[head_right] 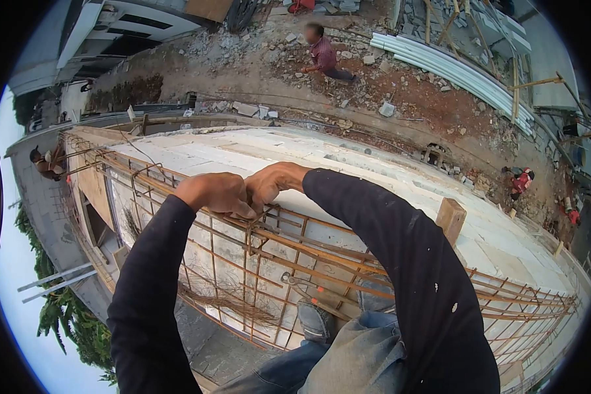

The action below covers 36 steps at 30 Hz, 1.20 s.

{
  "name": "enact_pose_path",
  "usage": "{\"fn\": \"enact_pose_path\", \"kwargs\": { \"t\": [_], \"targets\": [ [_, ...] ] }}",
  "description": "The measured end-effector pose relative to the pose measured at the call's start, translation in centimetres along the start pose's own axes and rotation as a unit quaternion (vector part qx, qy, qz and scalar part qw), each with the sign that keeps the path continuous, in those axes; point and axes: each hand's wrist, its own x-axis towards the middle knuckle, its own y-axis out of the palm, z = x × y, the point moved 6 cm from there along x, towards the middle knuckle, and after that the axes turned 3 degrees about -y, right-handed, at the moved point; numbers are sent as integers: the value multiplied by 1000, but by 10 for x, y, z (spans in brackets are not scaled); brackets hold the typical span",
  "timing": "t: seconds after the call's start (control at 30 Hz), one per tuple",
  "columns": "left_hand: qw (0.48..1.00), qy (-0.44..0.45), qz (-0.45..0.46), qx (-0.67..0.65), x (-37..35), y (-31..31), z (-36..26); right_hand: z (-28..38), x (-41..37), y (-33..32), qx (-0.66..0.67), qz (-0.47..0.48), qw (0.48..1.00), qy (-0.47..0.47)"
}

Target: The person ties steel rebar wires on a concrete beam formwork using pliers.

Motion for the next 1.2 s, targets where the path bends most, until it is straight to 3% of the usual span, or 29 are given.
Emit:
{"fn": "enact_pose_path", "kwargs": {
  "t": [0.1,0.17,0.3,0.37,0.47,0.53,0.63,0.7,0.73,0.93,1.0,1.2],
  "targets": [
    [999,-14,8,30,-12,-9,1,18,-9,-1,-24,-22,999,0],
    [995,30,1,98,-9,-1,-3,28,-13,-2,-75,-29,997,18],
    [998,60,-15,10,4,7,13,25,-9,4,-40,-27,999,-17],
    [999,47,-23,-2,2,11,17,35,-20,0,-125,-33,991,17],
    [997,41,-48,-32,-3,13,20,24,-13,0,-99,-46,994,-8],
    [996,42,-69,43,-2,14,17,29,-12,0,-103,-32,994,-21],
    [999,28,-5,41,3,12,11,29,-13,4,-93,-28,995,-20],
    [998,50,-24,39,26,32,15,24,-15,1,-114,-32,993,11],
    [996,68,-45,37,26,30,18,32,-20,4,-121,-38,991,-39],
    [998,-7,-41,50,-8,12,2,25,-18,3,-101,-19,995,-14],
    [998,-4,-18,60,-8,9,0,16,-15,7,-58,-8,998,11],
    [999,28,-29,15,17,17,13,30,-24,1,-130,-13,991,35]
  ]
}}
